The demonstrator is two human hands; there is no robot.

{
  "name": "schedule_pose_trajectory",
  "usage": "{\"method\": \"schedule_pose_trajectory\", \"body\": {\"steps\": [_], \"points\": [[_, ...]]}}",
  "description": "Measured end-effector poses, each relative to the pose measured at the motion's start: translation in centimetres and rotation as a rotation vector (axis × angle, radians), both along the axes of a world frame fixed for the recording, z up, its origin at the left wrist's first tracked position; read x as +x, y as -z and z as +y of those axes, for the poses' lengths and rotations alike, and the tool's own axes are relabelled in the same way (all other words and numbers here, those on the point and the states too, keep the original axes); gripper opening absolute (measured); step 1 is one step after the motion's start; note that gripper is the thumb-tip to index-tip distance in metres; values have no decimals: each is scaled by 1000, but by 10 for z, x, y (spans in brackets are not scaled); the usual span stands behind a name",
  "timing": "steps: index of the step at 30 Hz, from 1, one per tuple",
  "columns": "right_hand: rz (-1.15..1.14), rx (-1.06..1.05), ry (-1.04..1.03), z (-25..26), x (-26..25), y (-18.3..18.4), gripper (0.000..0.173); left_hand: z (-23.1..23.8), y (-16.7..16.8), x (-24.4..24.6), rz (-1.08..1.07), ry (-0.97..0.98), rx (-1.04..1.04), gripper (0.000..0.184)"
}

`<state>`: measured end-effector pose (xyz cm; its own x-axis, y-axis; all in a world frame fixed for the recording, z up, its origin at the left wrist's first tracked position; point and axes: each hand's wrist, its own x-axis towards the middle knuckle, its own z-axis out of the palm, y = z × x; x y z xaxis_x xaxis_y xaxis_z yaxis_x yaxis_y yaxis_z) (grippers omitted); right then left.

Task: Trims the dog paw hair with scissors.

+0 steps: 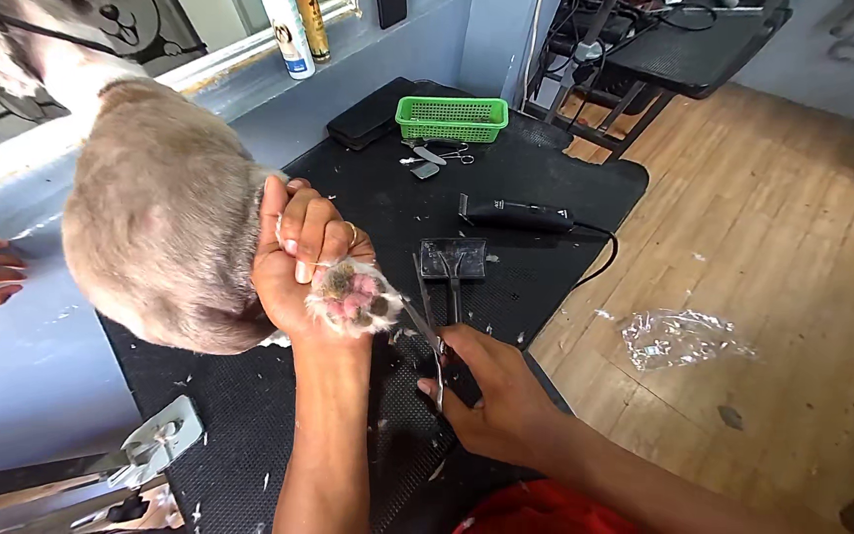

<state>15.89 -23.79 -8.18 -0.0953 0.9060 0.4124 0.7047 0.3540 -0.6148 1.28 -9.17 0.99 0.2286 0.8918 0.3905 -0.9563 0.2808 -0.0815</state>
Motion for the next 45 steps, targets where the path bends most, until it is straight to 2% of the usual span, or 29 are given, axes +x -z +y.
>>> {"method": "schedule_pose_trajectory", "body": {"steps": [7,22,29,36,40,42,45], "points": [[36,-4,-66,4,-11,-3,26,-2,-3,-4,-14,15,-11,50],[-56,67,32,3,-6,-5,19,-5,-5,-1,22,20,-41,48],[-77,67,54,2,0,-5,21,-4,-2,3,15,33,-39,46],[-12,11,37,-2,3,-6,25,-3,-2,4,29,38,-43,47],[31,-3,65,-3,1,-3,20,-3,-1,7,47,-3,-46,48],[16,21,105,-7,-3,-2,24,-4,0,10,78,-46,-54,47],[-138,84,205,-13,-11,-3,37,-4,-2,15,130,-108,-110,48]]}}
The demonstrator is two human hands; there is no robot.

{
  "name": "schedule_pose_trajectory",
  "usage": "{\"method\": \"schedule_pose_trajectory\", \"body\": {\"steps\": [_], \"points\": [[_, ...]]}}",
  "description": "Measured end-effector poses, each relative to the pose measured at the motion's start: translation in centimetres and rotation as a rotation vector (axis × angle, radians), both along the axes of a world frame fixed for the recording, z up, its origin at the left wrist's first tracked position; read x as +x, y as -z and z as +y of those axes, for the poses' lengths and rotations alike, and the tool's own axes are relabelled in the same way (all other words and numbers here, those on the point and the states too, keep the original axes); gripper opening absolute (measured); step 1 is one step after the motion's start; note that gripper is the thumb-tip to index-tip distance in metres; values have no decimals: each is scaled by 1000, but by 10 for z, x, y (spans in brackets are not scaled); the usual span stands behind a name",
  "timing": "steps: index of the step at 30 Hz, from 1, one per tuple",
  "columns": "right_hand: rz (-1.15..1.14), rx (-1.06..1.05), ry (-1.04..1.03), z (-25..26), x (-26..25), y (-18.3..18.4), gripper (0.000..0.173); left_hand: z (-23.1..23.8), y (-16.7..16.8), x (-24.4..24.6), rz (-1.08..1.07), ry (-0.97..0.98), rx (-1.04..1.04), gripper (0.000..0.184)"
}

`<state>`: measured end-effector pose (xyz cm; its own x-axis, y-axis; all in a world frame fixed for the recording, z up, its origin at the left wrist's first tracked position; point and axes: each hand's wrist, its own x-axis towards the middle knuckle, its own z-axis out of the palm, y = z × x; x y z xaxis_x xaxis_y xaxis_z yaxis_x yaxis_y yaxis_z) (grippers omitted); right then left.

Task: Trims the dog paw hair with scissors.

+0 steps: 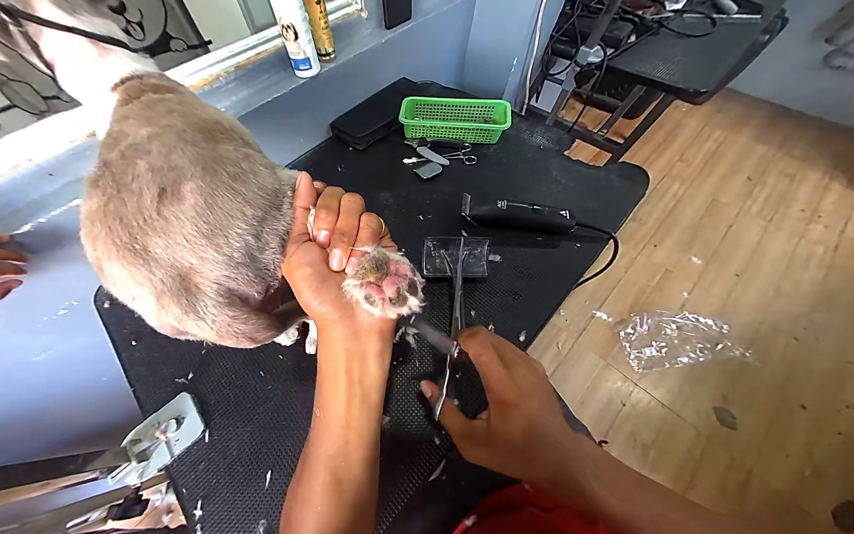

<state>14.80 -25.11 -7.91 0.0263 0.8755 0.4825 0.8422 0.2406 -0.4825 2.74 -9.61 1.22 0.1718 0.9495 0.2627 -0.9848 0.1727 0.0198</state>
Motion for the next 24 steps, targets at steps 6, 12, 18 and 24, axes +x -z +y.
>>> {"method": "schedule_pose_trajectory", "body": {"steps": [6,12,18,24], "points": [[-70,10,14,4,-2,8,26,-1,1,5,41,-40,2,50],[-81,15,35,9,-3,5,21,-4,-1,8,69,-62,-26,50],[-100,3,78,9,-2,5,21,-3,0,10,95,-91,-52,48],[-120,18,101,9,4,3,19,-2,0,11,118,-98,-66,47]]}}
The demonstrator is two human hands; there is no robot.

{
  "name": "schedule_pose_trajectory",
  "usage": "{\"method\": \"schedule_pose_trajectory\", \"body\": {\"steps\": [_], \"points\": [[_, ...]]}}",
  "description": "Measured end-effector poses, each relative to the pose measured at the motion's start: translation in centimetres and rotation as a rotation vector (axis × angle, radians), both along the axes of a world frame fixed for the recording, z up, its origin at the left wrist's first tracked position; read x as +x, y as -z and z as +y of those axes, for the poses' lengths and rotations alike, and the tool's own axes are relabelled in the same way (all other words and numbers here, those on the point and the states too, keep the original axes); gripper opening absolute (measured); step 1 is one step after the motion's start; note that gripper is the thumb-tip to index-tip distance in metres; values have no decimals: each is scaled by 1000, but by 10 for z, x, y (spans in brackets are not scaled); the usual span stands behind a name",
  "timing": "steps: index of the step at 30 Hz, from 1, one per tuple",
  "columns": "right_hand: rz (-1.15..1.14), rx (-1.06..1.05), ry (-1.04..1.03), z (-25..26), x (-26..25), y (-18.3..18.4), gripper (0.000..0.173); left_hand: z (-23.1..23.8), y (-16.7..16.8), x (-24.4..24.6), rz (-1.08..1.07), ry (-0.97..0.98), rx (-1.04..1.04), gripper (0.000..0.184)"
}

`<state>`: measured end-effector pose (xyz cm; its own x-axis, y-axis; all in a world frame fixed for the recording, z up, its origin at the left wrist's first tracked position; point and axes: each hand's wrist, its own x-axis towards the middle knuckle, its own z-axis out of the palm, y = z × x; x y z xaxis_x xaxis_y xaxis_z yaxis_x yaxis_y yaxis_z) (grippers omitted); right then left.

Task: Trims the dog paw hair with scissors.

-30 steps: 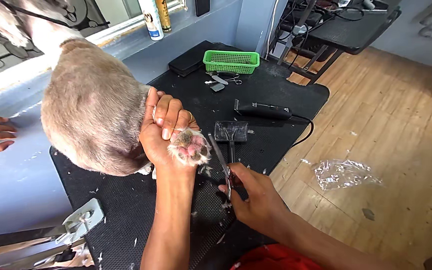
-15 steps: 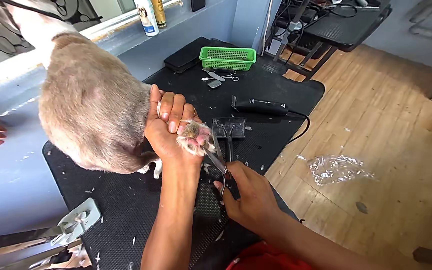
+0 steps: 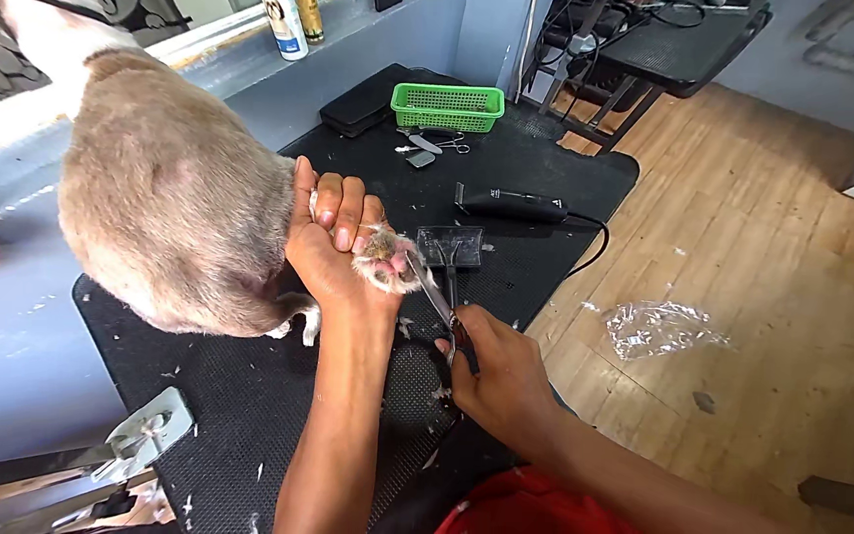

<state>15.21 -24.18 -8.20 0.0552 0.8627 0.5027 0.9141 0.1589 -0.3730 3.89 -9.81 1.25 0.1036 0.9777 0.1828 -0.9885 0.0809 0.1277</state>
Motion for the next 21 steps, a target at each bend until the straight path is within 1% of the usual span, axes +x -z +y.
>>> {"method": "schedule_pose_trajectory", "body": {"steps": [6,11,14,17,21], "points": [[-1,-37,-24,-2,4,-3,25,2,1,1,46,-25,5,49],[-3,-45,-14,-2,6,-5,23,4,3,3,75,-36,13,51],[15,-44,-18,-2,8,-5,26,5,2,5,115,-63,-9,53],[-42,-30,-10,-4,8,-4,29,5,1,7,149,-88,-43,52],[-134,-17,14,-5,10,-2,27,5,1,9,224,-119,-90,54]]}}
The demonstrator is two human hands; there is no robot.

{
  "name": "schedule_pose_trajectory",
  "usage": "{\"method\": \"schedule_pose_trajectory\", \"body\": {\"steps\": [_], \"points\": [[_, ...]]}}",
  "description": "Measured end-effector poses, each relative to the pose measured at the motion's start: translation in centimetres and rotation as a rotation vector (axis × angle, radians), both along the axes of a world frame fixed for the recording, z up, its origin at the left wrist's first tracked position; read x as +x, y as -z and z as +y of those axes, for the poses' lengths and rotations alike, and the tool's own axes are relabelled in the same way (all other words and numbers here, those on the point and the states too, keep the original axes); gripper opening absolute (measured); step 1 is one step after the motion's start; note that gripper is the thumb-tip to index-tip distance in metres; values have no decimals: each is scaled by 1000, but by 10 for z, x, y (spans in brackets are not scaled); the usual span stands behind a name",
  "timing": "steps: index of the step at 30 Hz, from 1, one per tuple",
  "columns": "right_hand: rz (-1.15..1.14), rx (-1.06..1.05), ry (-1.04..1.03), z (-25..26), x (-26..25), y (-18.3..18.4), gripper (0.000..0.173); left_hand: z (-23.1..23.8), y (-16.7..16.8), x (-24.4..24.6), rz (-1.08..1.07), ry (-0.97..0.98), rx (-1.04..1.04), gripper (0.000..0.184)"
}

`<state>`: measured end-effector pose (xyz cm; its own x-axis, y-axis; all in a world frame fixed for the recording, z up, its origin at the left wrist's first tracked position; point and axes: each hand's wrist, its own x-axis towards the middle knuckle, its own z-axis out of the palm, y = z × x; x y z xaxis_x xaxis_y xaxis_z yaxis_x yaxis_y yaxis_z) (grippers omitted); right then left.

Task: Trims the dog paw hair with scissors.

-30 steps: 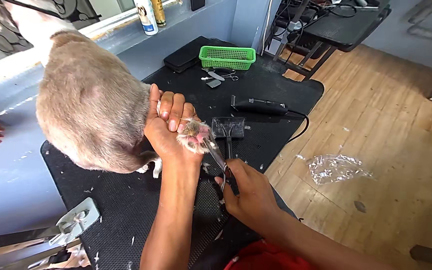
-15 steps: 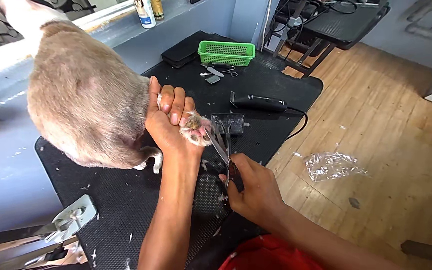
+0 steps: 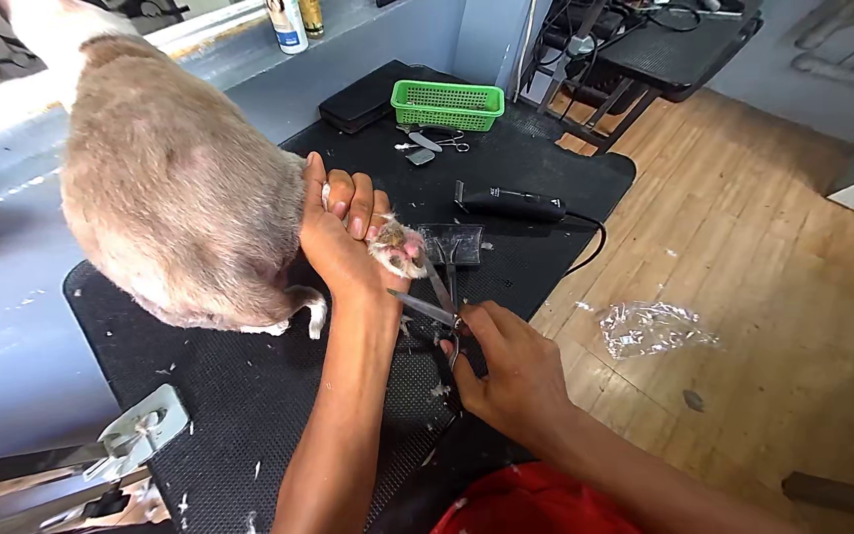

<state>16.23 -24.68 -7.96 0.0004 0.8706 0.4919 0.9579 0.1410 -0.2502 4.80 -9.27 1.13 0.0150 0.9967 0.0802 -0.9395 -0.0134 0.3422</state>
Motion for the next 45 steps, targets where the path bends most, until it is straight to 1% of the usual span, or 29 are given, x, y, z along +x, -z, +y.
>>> {"method": "schedule_pose_trajectory", "body": {"steps": [7,19,23,26,30,37,45], "points": [[-54,-6,53,2,6,-2,24,-2,-1,5,86,-36,-42,52],[-41,-50,107,-1,16,-2,23,1,6,10,121,-59,-21,52],[-41,-57,92,-3,18,-5,24,1,7,11,156,-92,-11,52],[-58,-58,80,-4,18,-6,29,0,6,11,168,-80,-12,53],[-31,-58,82,-4,19,-3,25,2,8,11,172,-102,-3,53],[-86,-23,58,-8,21,-7,30,4,6,8,186,-115,-34,52],[-120,-36,71,-7,23,-3,26,7,7,4,200,-170,-40,51]]}}
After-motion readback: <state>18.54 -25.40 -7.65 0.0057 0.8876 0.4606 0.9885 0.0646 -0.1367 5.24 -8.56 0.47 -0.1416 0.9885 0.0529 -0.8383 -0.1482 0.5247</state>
